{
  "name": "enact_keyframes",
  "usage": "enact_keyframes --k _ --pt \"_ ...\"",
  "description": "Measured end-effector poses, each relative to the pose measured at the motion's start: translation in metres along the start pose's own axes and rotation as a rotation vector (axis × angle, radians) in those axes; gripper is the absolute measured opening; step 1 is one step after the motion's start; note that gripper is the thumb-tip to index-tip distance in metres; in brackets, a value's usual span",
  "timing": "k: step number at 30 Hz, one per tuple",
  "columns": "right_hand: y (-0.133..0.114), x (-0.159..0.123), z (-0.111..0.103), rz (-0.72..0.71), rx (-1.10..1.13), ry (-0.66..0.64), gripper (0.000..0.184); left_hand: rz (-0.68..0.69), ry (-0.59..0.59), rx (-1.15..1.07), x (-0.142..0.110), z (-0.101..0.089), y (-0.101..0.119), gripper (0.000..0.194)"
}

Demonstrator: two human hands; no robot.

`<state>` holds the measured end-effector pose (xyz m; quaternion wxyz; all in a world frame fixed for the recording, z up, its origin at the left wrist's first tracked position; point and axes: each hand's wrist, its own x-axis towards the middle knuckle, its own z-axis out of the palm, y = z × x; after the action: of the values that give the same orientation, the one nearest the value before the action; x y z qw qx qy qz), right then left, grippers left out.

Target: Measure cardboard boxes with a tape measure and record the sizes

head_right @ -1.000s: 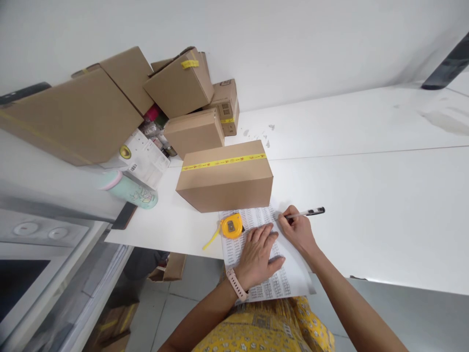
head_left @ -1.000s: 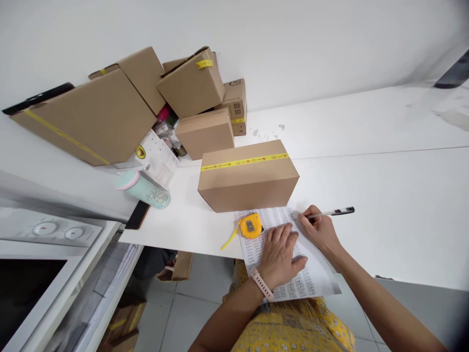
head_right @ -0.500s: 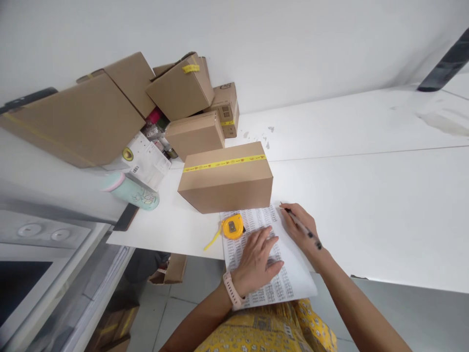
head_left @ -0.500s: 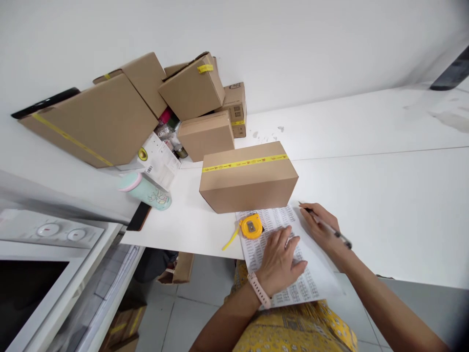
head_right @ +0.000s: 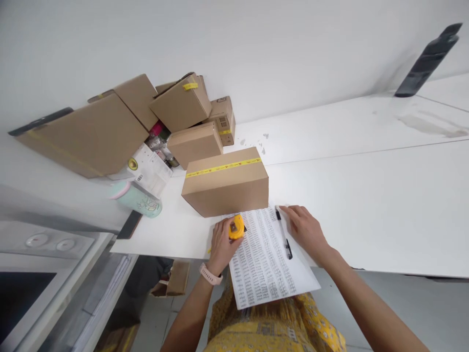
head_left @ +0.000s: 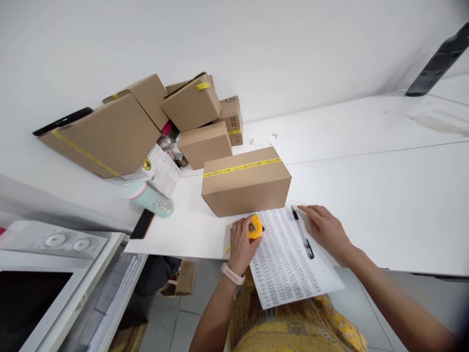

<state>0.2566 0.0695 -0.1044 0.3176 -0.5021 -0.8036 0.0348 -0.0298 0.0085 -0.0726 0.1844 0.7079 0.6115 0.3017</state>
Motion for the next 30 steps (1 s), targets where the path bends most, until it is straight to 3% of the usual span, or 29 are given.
enact_keyframes --k 4,6,10,14,20,24,27,30 --pt "-0.035 0.010 -0.019 0.148 0.253 0.095 0.031 -0.066 -0.007 -0.307 0.002 -0.018 0.013 0.063" --pt "-0.058 0.019 -0.031 0.254 0.505 0.000 0.031 -0.046 -0.072 -0.467 0.000 -0.033 0.025 0.069" --pt "-0.096 0.038 -0.054 0.392 0.971 -0.279 0.048 0.015 -0.186 -0.669 -0.002 -0.058 0.046 0.077" --pt "-0.114 0.046 -0.064 0.432 1.158 -0.415 0.051 -0.011 -0.259 -0.776 -0.003 -0.065 0.049 0.079" --pt "-0.123 0.045 -0.059 0.498 1.255 -0.419 0.044 -0.037 -0.325 -0.980 -0.005 -0.061 0.040 0.083" --pt "-0.117 0.059 -0.067 0.536 1.275 -0.369 0.049 -0.080 -0.247 -1.077 0.002 -0.071 0.036 0.078" --pt "-0.094 0.072 -0.078 0.544 1.219 -0.218 0.045 -0.081 -0.113 -1.013 0.007 -0.088 0.022 0.075" --pt "-0.062 0.074 -0.076 0.531 1.132 -0.022 0.039 -0.059 0.011 -0.954 0.005 -0.101 -0.007 0.093"
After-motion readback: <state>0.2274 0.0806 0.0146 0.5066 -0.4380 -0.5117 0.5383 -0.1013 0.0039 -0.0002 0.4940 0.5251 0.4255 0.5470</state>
